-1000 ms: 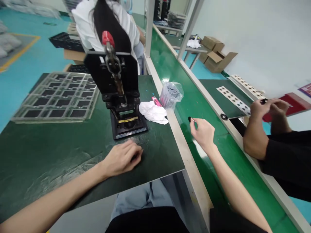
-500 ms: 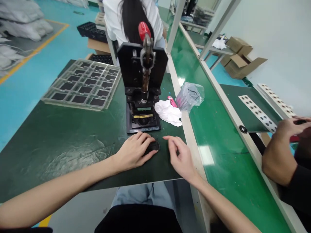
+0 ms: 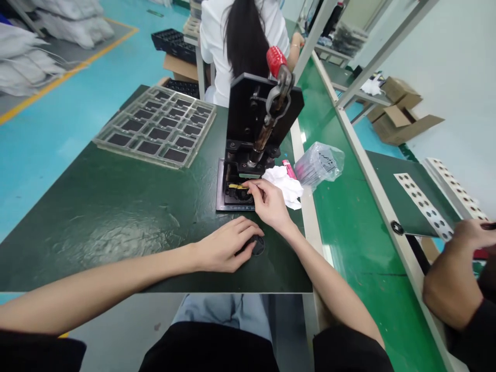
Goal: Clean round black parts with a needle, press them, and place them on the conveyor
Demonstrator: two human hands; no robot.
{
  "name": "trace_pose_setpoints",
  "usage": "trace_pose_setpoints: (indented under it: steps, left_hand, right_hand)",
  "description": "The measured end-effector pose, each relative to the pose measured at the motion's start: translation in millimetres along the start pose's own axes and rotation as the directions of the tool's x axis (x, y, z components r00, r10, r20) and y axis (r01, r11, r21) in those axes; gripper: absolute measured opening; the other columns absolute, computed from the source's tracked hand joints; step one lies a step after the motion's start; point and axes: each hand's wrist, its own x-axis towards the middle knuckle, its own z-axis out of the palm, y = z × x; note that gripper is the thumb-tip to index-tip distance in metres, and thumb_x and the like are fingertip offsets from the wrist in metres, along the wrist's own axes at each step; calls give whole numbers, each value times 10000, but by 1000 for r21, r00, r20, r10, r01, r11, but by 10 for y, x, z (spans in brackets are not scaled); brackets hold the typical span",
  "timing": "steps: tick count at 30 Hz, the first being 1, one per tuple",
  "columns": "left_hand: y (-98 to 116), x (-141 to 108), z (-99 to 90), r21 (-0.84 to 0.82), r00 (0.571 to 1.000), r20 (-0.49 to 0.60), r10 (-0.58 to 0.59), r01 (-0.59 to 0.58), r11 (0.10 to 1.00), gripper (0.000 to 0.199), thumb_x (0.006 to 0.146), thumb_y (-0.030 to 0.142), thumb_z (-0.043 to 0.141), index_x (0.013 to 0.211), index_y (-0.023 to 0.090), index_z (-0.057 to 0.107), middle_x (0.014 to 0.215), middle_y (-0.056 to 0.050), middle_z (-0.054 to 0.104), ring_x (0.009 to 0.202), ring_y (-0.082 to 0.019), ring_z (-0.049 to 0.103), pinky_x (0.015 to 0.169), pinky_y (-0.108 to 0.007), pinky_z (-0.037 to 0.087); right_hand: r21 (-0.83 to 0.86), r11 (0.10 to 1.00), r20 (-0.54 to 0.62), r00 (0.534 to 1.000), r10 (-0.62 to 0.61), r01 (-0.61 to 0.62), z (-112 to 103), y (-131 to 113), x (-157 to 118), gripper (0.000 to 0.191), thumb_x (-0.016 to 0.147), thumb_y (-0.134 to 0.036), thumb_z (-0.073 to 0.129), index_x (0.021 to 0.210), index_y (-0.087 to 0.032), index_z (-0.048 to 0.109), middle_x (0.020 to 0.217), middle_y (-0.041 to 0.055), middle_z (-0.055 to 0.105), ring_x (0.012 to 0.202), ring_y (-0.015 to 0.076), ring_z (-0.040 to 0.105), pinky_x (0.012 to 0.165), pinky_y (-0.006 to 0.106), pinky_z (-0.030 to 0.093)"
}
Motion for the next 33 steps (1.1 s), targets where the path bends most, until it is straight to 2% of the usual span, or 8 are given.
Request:
trace_pose_setpoints:
  steps: [7,12,14,16,18,20,25,33]
  left_hand:
    - [-21,-13,20,50,999,32,6,-7,999,360,948,373,643,1207,133,575,1189,-149,646,1071,-288,600,957,-413,532]
    - [-9,-27,6,116,999,36,0,-4,993,446,914,405,718,1206,109,556,1181,-157,636,1082,-302,586,949,-419,539]
    - [-3,-29,-3,104,999,31,-14,11,994,448,923,414,720,1209,119,542,1178,-153,638,1095,-301,585,945,-418,542]
    - [-3,-29,-13,63,999,20,-37,35,997,443,919,402,734,1210,139,528,1167,-137,647,1093,-293,592,936,-417,544]
    - [-10,-27,-25,-4,998,7,-68,68,998,445,891,367,773,1194,161,521,1149,-112,658,1081,-279,604,927,-409,546]
    - [-19,-23,-39,-73,995,-1,-102,102,992,468,848,331,819,1169,174,517,1133,-93,663,1072,-268,615,916,-400,547]
    - [-29,-10,-57,-162,987,16,-162,162,973,494,804,274,858,1150,200,514,1093,-62,670,1023,-251,641,887,-392,552]
    - [-15,-18,-7,-231,979,8,-203,200,952,581,771,234,878,1191,203,477,1177,-88,683,1136,-284,647,954,-428,552]
  right_hand:
    - [-39,999,-3,1000,-9,9,69,44,63,315,993,-399,539,948,-188,770,899,76,768,744,182,676,644,296,523]
    - [-54,998,-243,969,-50,38,-162,-158,-182,329,1016,-378,532,839,-196,742,854,57,755,798,172,695,747,299,559]
    - [-10,998,-212,976,53,-57,-292,-240,-375,269,994,-389,587,938,-197,767,817,39,741,666,136,646,633,263,533]
    - [84,978,-94,976,199,-191,-389,-293,-600,262,971,-406,628,1015,-193,773,818,33,738,546,99,564,514,234,472]
    - [161,939,0,951,309,-305,-423,-311,-825,276,953,-414,651,1051,-188,774,836,40,744,509,83,527,467,222,438]
    - [210,910,8,931,364,-357,-395,-302,-1017,278,938,-417,666,1026,-179,780,789,39,737,493,82,514,446,216,420]
    - [234,912,-109,922,370,-338,-221,-252,-1221,258,895,-414,705,788,-183,748,644,18,674,506,100,524,454,217,398]
    - [145,926,-106,925,364,-348,-126,-190,-1181,338,923,-414,680,688,-185,597,606,-22,544,527,86,412,503,236,342]
